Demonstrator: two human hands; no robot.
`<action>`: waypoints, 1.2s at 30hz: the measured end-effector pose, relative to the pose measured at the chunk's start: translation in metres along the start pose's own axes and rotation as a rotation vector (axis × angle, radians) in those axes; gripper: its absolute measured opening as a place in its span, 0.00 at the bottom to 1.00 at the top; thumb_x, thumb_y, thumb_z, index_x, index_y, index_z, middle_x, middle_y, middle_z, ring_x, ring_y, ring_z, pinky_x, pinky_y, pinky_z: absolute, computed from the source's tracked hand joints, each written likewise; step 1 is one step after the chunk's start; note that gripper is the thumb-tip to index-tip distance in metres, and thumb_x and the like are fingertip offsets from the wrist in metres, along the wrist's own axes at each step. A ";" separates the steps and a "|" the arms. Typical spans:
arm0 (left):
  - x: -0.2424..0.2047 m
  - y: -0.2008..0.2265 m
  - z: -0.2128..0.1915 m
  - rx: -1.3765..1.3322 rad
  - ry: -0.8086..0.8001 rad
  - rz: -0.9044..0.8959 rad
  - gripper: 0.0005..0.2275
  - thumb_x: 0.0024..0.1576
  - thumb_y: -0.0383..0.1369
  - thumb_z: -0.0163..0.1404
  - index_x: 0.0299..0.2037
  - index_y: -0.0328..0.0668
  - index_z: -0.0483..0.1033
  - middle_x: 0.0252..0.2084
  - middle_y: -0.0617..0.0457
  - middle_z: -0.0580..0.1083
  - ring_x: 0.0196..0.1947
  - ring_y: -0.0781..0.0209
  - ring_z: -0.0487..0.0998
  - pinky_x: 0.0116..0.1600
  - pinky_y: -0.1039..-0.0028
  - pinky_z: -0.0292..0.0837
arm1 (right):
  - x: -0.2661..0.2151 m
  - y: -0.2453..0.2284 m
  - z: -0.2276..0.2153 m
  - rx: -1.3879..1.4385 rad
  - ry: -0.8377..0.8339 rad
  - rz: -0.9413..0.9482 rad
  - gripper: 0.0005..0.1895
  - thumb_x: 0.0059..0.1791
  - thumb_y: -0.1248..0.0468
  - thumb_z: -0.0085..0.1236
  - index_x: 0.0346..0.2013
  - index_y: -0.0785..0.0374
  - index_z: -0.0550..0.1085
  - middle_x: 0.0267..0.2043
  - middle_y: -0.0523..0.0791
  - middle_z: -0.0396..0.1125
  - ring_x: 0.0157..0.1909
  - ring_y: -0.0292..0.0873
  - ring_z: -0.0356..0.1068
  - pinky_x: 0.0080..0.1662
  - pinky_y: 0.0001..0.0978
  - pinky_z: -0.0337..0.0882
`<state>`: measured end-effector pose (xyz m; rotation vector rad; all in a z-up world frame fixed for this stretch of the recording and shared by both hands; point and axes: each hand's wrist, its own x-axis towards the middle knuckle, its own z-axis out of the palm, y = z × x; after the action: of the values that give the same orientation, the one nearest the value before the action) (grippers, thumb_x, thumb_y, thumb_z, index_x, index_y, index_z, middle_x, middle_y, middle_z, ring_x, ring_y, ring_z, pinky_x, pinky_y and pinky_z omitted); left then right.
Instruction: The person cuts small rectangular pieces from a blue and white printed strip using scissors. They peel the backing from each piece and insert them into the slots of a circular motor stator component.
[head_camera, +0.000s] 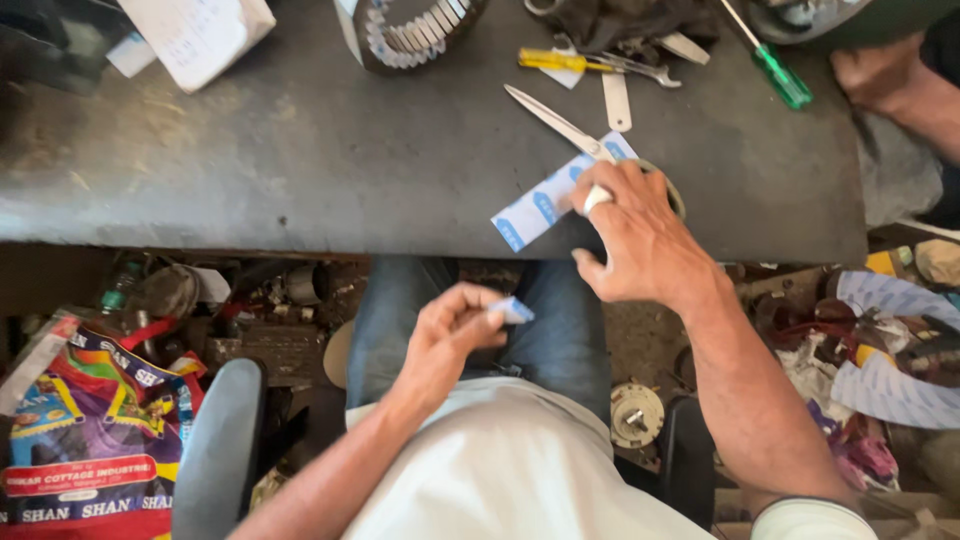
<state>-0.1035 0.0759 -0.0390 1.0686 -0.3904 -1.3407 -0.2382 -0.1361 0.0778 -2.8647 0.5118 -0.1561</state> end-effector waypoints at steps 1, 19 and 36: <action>0.006 0.000 0.003 0.001 -0.031 0.019 0.09 0.60 0.31 0.53 0.46 0.33 0.76 0.44 0.53 0.80 0.45 0.69 0.79 0.50 0.76 0.77 | 0.001 0.000 -0.002 0.006 0.005 -0.025 0.30 0.32 0.63 0.68 0.48 0.60 0.73 0.55 0.48 0.62 0.58 0.53 0.60 0.54 0.50 0.58; 0.027 -0.001 0.041 -0.013 0.104 0.133 0.09 0.60 0.29 0.54 0.47 0.30 0.77 0.44 0.50 0.79 0.44 0.66 0.80 0.51 0.74 0.78 | 0.013 0.013 0.000 0.047 0.026 -0.133 0.34 0.30 0.64 0.61 0.52 0.60 0.77 0.53 0.49 0.63 0.56 0.53 0.59 0.55 0.49 0.57; 0.032 0.037 0.071 0.333 0.350 0.372 0.08 0.57 0.28 0.57 0.42 0.31 0.79 0.31 0.51 0.81 0.30 0.70 0.82 0.36 0.79 0.79 | 0.014 0.022 -0.002 0.055 -0.009 -0.091 0.27 0.29 0.67 0.59 0.43 0.55 0.79 0.50 0.45 0.63 0.55 0.51 0.61 0.51 0.48 0.59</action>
<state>-0.1287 0.0140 0.0160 1.4003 -0.5308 -0.7554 -0.2321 -0.1614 0.0758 -2.8349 0.3702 -0.1700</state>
